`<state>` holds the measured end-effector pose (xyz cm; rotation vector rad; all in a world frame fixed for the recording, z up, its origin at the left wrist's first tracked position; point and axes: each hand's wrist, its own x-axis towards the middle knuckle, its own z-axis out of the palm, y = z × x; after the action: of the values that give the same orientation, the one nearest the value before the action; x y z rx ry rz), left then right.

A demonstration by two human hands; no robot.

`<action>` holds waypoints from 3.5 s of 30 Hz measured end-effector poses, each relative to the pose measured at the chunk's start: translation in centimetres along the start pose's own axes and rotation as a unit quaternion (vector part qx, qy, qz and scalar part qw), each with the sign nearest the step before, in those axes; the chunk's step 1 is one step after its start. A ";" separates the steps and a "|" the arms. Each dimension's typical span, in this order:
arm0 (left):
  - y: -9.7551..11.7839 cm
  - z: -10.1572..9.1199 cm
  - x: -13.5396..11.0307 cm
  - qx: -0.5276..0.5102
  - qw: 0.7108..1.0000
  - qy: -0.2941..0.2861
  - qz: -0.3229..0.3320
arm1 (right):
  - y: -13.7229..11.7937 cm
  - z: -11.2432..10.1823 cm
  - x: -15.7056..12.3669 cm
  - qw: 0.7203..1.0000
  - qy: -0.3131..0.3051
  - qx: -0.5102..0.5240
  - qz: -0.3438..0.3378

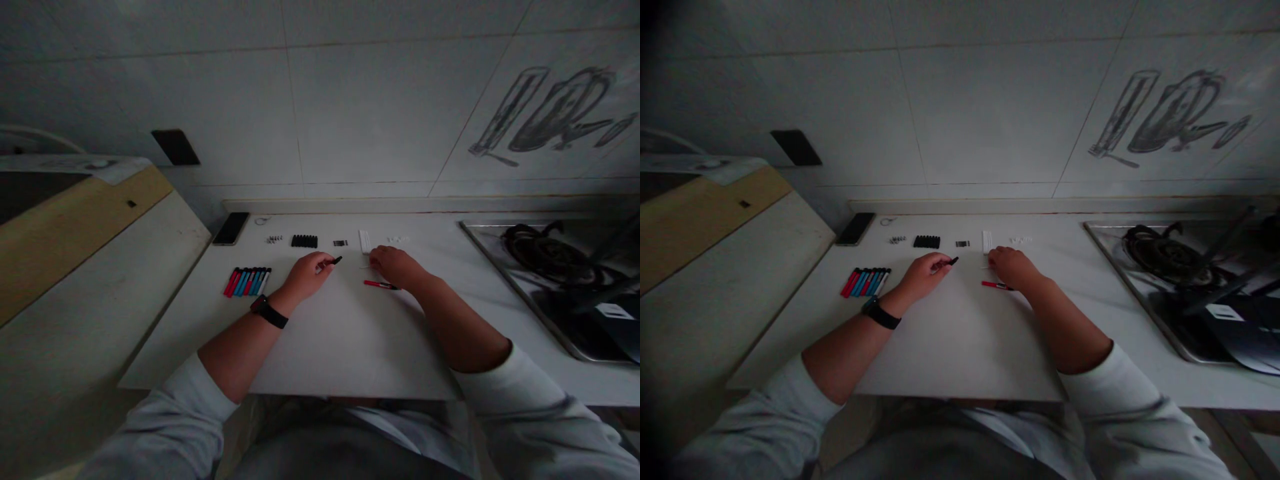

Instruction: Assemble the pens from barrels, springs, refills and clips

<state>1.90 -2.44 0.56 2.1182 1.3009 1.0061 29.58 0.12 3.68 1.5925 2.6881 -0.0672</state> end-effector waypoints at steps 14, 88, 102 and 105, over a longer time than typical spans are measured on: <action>0.1 0.0 0.0 -0.015 1.000 -0.003 -0.009 | 1.1 0.6 0.2 0.999 -0.026 0.010 0.027; 0.7 -0.9 0.2 0.053 0.997 0.032 0.046 | -3.1 -2.1 -1.0 0.946 0.190 0.261 -0.042; -0.1 -0.8 0.1 0.042 0.998 0.041 0.015 | -1.3 -1.4 -1.3 0.986 -0.061 0.145 -0.060; 0.0 -0.8 0.2 0.039 0.998 0.038 0.019 | -1.4 -1.8 -1.2 0.980 0.015 0.192 -0.041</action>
<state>1.28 -2.29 1.13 2.1883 1.3617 1.0780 28.93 -1.54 5.54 1.5703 2.8968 -0.6010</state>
